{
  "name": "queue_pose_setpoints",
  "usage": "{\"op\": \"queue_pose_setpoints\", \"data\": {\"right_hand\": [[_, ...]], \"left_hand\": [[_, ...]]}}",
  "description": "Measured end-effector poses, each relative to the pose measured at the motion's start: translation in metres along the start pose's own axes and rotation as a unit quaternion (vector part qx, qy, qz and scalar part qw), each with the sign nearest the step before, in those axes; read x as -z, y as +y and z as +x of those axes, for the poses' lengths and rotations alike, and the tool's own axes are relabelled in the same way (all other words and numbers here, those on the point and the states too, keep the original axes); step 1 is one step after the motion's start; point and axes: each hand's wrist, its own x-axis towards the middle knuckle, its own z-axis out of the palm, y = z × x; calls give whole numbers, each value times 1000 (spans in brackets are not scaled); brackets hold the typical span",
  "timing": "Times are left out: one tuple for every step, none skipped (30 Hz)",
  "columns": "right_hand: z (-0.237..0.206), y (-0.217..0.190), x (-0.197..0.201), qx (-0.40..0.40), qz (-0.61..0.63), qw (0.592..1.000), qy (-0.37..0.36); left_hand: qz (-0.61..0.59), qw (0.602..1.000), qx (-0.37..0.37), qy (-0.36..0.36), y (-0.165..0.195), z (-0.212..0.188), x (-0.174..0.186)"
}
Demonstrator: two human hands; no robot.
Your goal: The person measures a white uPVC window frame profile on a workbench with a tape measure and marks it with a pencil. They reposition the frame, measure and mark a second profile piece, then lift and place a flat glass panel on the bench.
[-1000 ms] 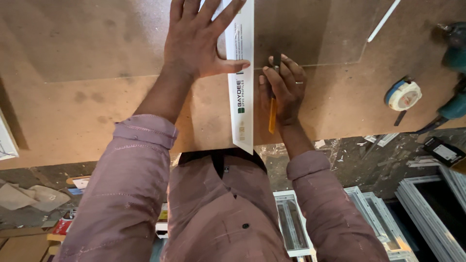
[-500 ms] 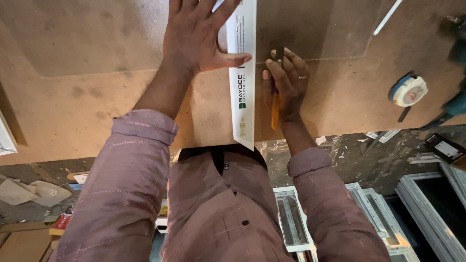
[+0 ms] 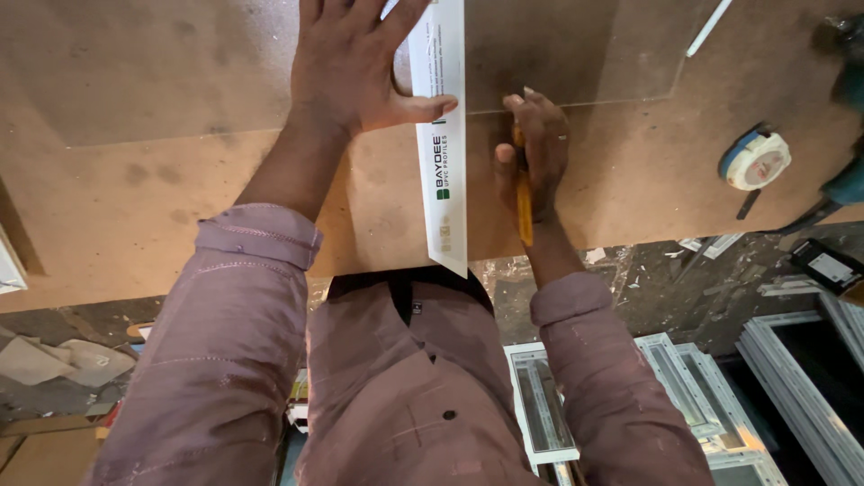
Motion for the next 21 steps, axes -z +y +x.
{"op": "queue_pose_setpoints", "data": {"right_hand": [[0,2,-2,-5,6,1000,7],[0,2,-3,-3,22,999,29],[1,2,-4,0,37,998,52],[3,1,-4,3,54,996,74],[3,-3,-2,-86,150,981,86],[0,-10,3,-176,244,949,95],[-1,-17,8,-263,333,900,102],[0,-22,15,-308,420,849,93],[2,-26,23,-350,500,787,84],[5,-30,31,-388,574,717,75],[8,-34,36,-389,616,683,58],[12,-38,41,-387,656,646,41],[16,-41,43,-383,696,607,23],[21,-45,45,-390,700,597,27],[25,-48,47,-399,704,587,31],[30,-51,48,-406,707,578,36],[35,-53,48,-410,693,591,43],[41,-54,48,-413,678,605,51],[47,-54,48,-417,664,618,58],[54,-53,48,-400,641,653,57],[61,-51,47,-382,616,686,57]], "left_hand": [[-3,1000,1,-2,0,0,0],[0,1000,-6,10,0,0,0],[3,1000,-13,23,0,0,0],[7,999,-20,36,-1,1,1],[4,1000,-13,26,-1,1,0],[1,1000,-6,15,-1,1,0],[1,1000,-3,10,-1,1,0],[1,1000,-1,4,0,1,0],[3,1000,-2,6,0,1,0],[4,1000,-3,9,0,2,0],[2,1000,-5,11,0,2,0],[2,1000,-8,14,1,3,1],[2,1000,-10,17,0,4,3],[4,1000,-6,11,0,4,5],[6,1000,-3,4,1,5,6],[7,1000,0,-2,2,7,8],[5,1000,1,0,3,8,9],[2,1000,0,1,3,9,10],[0,1000,0,2,4,10,12],[-3,1000,4,-2,5,11,12],[-7,1000,8,-7,6,12,13]]}}
